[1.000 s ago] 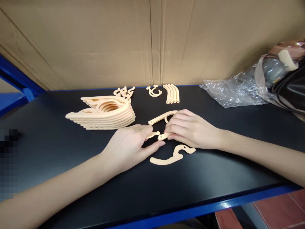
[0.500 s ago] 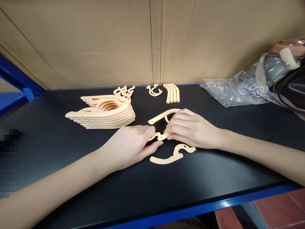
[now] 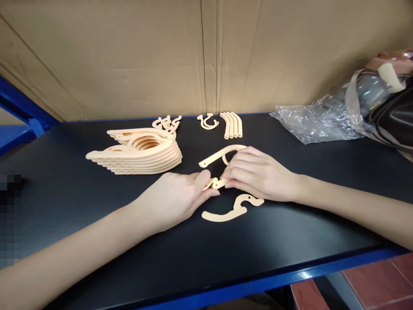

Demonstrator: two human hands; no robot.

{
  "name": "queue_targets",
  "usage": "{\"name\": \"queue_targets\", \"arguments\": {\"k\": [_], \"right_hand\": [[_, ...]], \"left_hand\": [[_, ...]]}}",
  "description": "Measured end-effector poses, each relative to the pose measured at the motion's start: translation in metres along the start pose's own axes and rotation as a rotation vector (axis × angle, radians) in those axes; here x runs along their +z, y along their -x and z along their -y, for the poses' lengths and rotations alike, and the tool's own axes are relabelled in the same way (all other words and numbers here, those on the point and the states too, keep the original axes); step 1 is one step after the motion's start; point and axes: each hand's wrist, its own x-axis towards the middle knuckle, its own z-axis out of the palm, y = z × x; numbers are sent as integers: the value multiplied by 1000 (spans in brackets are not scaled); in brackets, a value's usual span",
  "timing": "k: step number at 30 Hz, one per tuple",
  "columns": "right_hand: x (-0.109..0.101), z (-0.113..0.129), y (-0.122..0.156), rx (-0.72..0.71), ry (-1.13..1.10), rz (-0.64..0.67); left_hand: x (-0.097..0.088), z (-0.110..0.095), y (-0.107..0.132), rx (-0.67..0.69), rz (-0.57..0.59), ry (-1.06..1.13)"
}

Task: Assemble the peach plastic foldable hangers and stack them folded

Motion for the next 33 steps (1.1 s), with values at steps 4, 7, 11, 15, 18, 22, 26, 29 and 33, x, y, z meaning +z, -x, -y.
{"name": "queue_targets", "arguments": {"k": [4,7,11,15,18,22,26,29,33], "right_hand": [[-1,1,-1,9,5,3],[-2,1,-1,6,2,-9],[-2,1,-1,5,1,-14],[-2,0,-1,15,-2,-24],[-1,-1,-1,13,-29,-55],[0,-3,0,43,-97,-71],[2,-4,1,71,-140,-81],[2,-4,1,63,-139,-88],[1,-3,1,54,-134,-88]], "left_hand": [[4,1,0,33,-76,-73],[5,2,0,58,-110,-102],[5,4,0,107,-145,-178],[6,6,2,142,-170,-274],[7,7,3,151,-165,-265],[6,6,2,79,-159,-173],[6,3,2,-3,-126,4],[7,3,3,-49,-159,93],[6,6,3,-92,-143,167]]}}
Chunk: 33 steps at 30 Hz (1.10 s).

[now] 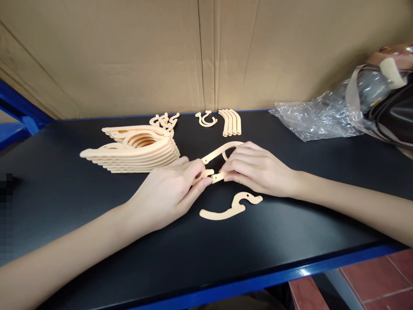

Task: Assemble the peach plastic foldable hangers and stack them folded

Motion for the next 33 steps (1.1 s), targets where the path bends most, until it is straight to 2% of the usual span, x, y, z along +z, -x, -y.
{"name": "queue_targets", "arguments": {"k": [6,14,24,33], "right_hand": [[-1,1,-1,-6,6,-4],[-2,3,0,-28,35,-14],[-2,5,-1,-87,153,16],[1,5,-1,-99,137,20]], "left_hand": [[2,4,1,-20,55,75],[-5,-4,-1,-36,50,172],[-3,-4,-3,50,72,-26],[0,-3,-2,208,-12,-279]]}}
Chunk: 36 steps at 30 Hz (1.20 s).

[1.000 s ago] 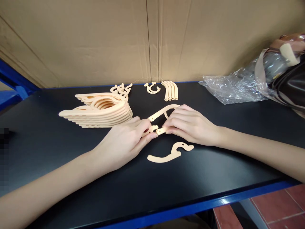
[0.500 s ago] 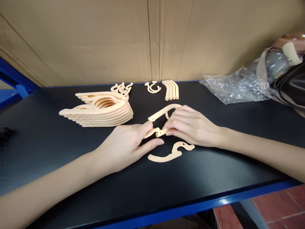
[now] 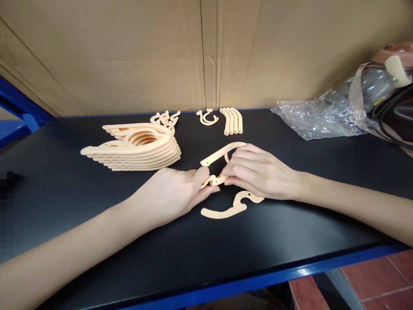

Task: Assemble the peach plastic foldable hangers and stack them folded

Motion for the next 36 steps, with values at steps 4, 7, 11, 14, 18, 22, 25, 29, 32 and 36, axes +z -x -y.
{"name": "queue_targets", "arguments": {"k": [4,7,11,14,18,22,25,29,32,36], "right_hand": [[0,0,0,0,-17,14],[0,1,0,8,-35,19],[-1,1,-1,29,-61,32],[0,1,-1,24,-82,31],[0,1,-1,22,-94,28],[1,0,0,34,-117,31],[1,-1,1,42,-142,29],[1,-2,2,51,-177,4],[1,-2,2,53,-185,-2],[1,-1,2,50,-182,21]], "left_hand": [[0,0,-2,42,-41,-126],[-1,0,-3,77,-17,-188],[-4,-1,-3,111,-11,-288],[-6,-3,-3,142,-33,-371],[-10,-5,-5,159,-29,-445],[-11,-4,-3,170,-43,-466],[-10,-2,-3,177,-62,-460],[-7,0,-3,156,-78,-404],[-6,0,-3,133,-84,-350],[-6,0,-4,122,-63,-303]]}}
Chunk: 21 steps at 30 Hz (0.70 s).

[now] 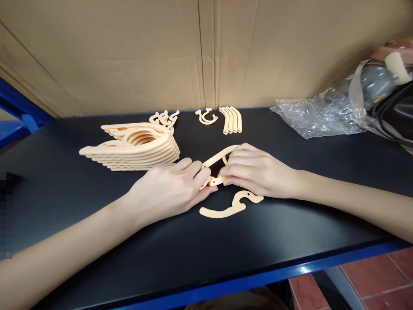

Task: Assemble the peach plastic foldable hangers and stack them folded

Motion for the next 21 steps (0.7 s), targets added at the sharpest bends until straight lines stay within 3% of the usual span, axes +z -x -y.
{"name": "queue_targets", "arguments": {"k": [17,21], "right_hand": [[-2,0,0,12,-31,-3],[-1,1,-1,1,-19,-2]], "left_hand": [[1,0,1,-30,-24,-8],[0,-1,0,-39,18,47]]}}
